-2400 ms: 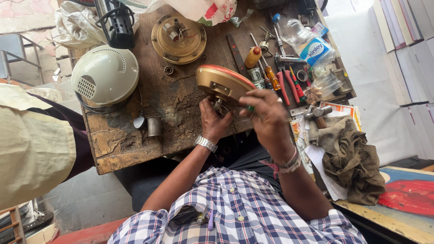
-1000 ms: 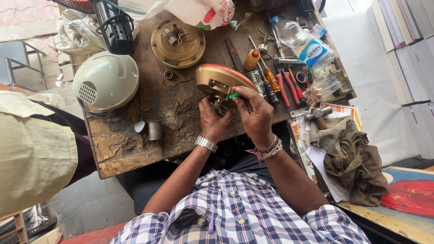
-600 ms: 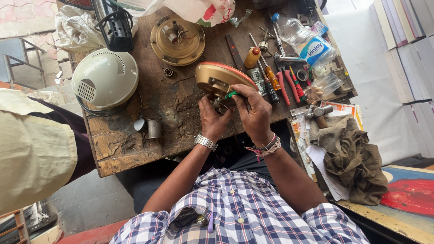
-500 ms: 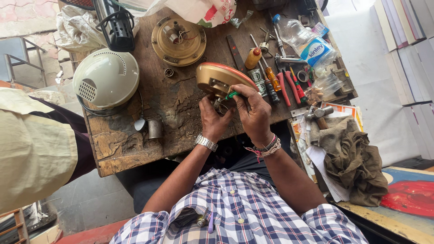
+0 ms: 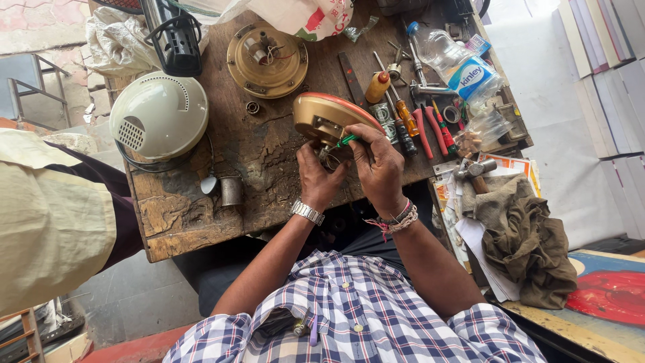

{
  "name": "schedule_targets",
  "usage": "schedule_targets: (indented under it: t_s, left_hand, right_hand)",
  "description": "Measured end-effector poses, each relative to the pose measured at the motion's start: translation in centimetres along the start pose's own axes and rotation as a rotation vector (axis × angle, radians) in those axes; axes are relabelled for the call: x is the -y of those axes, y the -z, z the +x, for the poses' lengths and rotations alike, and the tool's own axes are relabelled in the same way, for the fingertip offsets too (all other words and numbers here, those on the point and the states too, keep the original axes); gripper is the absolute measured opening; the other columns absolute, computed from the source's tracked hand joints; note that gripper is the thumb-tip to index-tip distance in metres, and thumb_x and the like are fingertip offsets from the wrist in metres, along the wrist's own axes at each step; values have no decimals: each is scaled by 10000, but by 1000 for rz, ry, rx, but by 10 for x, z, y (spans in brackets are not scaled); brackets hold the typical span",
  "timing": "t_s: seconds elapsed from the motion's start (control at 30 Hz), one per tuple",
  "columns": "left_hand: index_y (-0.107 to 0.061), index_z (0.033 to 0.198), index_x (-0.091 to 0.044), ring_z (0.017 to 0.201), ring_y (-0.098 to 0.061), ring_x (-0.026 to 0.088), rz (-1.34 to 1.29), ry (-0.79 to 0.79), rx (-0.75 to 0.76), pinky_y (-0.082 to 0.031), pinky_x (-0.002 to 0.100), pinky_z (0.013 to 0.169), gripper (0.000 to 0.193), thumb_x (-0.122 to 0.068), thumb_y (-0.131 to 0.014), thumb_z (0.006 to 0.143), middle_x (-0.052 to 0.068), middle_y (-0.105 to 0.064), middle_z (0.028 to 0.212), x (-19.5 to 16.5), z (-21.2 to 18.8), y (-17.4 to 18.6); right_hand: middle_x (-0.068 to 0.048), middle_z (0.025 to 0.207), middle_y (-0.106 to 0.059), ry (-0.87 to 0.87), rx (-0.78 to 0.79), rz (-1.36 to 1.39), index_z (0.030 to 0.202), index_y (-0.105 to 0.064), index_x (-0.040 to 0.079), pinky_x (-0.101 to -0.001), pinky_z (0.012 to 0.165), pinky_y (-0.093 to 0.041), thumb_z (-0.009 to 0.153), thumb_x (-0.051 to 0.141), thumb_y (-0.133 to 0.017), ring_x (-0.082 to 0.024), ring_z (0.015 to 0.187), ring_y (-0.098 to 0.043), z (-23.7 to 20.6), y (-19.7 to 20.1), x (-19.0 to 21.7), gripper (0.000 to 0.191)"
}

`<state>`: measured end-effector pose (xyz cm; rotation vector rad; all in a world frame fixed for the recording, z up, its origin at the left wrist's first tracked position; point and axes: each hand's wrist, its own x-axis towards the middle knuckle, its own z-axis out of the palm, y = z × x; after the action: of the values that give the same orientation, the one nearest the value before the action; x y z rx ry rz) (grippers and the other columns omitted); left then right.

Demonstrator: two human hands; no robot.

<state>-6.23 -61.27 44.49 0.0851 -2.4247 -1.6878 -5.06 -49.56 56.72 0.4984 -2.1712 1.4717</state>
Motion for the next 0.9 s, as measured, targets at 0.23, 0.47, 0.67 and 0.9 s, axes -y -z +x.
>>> schedule_targets:
  t_s: [0.23, 0.47, 0.67, 0.9]
  left_hand:
    - [-342, 1381, -45, 1216, -549, 353, 11, 6, 7, -556, 464, 983, 853, -247, -886, 756, 205, -428, 1289, 0, 0, 0]
    - [-347, 1380, -47, 1215, -548, 350, 32, 40, 24, -559, 462, 971, 846, -261, -881, 759, 201, -430, 1282, -1, 2, 2]
    - [-356, 1377, -38, 1216, -545, 351, 28, 42, 19, -557, 462, 975, 853, -267, -885, 749, 200, -430, 1281, 0, 0, 2]
    - [-358, 1380, -40, 1192, -562, 350, 58, 42, 18, -558, 475, 958, 848, -292, -878, 760, 194, -443, 1269, -2, 4, 2]
  right_hand:
    - [-120, 1235, -723, -10, 1, 5, 1251, -647, 10, -294, 944, -633, 1011, -34, -674, -178, 1117, -730, 1, 0, 1, 246]
    - [-110, 1235, -725, 13, 9, -41, 1252, -652, 26, -296, 939, -639, 1007, -15, -684, -187, 1125, -731, 3, -2, 2, 250]
    - [-116, 1237, -721, 36, 21, -75, 1249, -655, 33, -317, 954, -637, 1002, -16, -687, -219, 1146, -725, 3, -2, 5, 254]
    - [-134, 1191, -734, 112, 42, -225, 1220, -685, 42, -338, 907, -630, 974, 9, -737, -259, 1101, -743, 16, 1, 9, 253]
